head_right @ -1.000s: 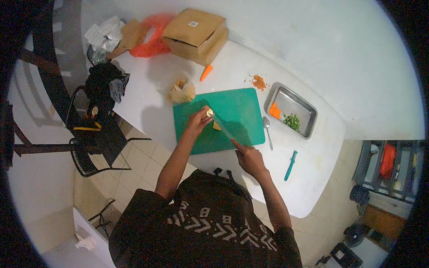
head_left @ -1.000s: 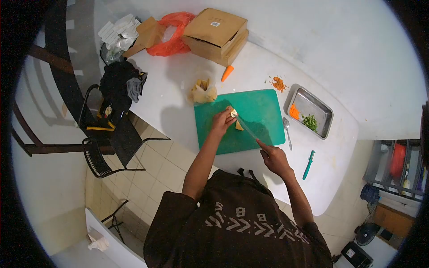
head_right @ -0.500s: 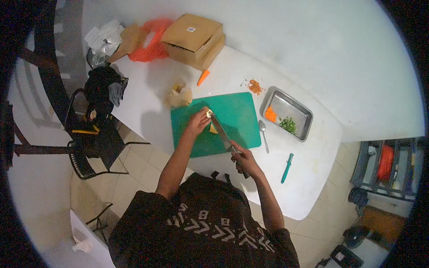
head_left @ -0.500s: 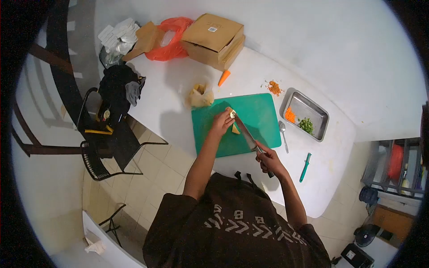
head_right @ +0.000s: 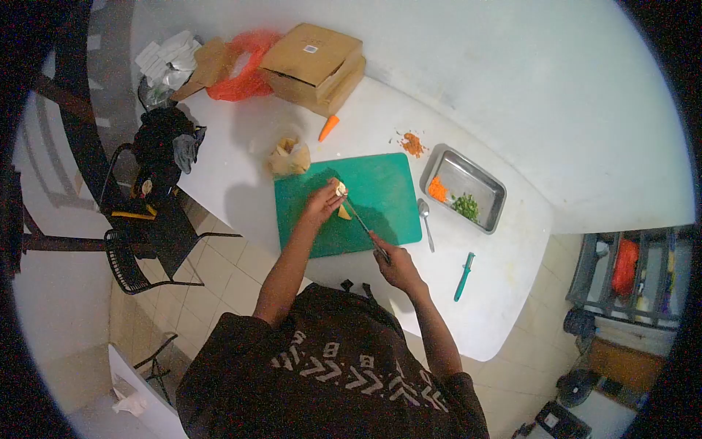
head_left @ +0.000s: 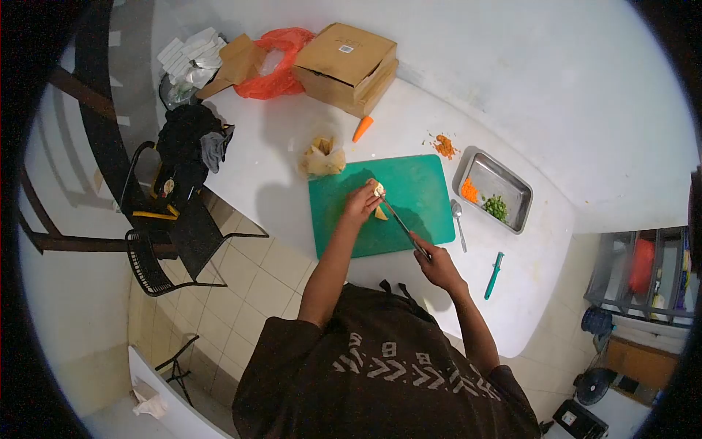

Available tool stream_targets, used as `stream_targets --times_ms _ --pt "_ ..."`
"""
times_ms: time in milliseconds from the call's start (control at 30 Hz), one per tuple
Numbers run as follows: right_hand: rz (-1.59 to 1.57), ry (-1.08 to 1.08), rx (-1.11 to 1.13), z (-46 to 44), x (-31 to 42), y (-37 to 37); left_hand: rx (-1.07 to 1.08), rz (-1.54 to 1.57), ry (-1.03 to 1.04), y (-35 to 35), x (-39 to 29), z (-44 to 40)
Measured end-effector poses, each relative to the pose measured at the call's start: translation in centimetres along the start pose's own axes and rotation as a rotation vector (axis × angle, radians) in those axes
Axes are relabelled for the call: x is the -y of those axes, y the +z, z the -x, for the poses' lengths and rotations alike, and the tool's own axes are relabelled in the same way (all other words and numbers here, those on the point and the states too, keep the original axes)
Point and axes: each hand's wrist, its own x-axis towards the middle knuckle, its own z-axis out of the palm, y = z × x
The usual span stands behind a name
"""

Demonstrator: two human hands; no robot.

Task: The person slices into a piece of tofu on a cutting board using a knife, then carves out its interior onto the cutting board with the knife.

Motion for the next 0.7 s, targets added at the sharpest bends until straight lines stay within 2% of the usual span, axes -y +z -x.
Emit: stream_targets --times_ms 67,100,167,267,367,567,700 --pt "0.089 0.205 0.111 -0.1 2.5 -1.2 -0.029 0.001 -0.026 -0.3 0.2 -0.5" --pt "0.091 0.204 0.112 -0.1 2.3 -1.1 -0.028 0.002 -0.026 -0.1 0.2 -0.4" --pt "0.324 0.094 0.065 0.2 1.8 -0.6 -0.041 0.003 -0.002 0.0 0.4 -0.1" --pt "0.484 0.017 0.023 0.5 1.6 -0.6 -0.118 -0.02 0.011 0.7 0.1 0.6" --pt "0.589 -0.005 0.016 0.7 1.7 -1.0 -0.096 -0.01 0.036 0.6 -0.1 1.1" --pt "0.7 0.02 0.066 0.5 2.2 -1.4 -0.134 -0.031 -0.003 0.4 -0.2 0.7" --pt "0.613 -0.018 0.038 0.4 0.5 -1.0 -0.09 -0.013 0.017 0.6 -0.2 0.8"
